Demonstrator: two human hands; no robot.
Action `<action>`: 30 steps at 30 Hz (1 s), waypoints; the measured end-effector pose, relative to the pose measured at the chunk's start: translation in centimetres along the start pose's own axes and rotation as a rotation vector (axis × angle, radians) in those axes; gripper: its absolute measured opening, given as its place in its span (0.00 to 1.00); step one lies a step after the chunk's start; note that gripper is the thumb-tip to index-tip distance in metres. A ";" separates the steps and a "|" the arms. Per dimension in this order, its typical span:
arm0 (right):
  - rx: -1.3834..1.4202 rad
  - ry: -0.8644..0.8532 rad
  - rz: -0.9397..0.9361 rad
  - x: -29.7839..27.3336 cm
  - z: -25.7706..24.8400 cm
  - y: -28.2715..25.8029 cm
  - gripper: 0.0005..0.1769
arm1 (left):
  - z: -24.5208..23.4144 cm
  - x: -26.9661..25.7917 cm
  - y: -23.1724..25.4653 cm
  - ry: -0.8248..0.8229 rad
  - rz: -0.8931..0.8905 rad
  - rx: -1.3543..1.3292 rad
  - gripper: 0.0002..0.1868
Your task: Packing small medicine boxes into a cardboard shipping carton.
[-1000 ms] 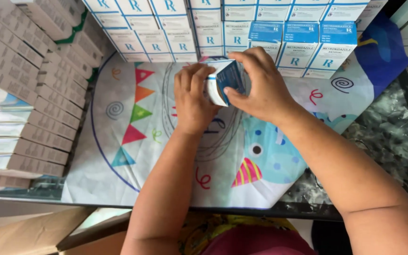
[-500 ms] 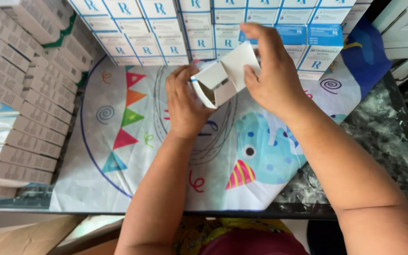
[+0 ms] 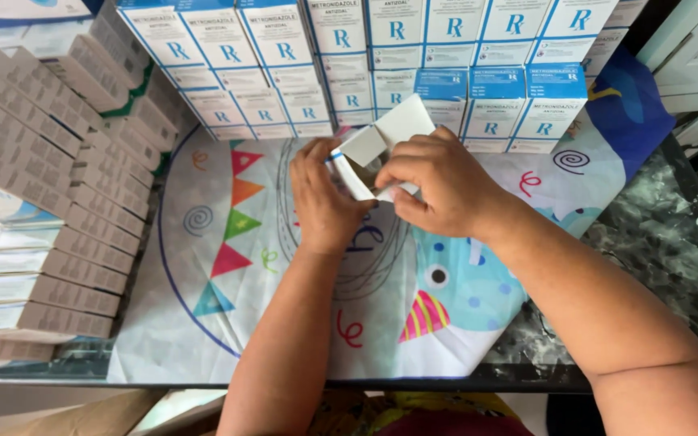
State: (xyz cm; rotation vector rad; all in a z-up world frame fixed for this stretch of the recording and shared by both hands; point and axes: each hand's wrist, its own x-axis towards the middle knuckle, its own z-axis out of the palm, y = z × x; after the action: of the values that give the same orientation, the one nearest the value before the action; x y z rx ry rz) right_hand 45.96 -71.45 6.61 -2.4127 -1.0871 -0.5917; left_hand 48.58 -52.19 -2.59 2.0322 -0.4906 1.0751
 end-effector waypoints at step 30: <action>0.558 0.231 0.342 -0.4 1.2 3.0 0.13 | -0.7 0.5 1.8 0.044 0.026 0.103 0.46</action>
State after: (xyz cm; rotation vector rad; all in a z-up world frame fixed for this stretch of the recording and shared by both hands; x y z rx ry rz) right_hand 48.22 -72.87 4.83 -1.9208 -0.6160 -0.3742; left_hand 47.41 -52.76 -1.14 2.0922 -0.4488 1.1799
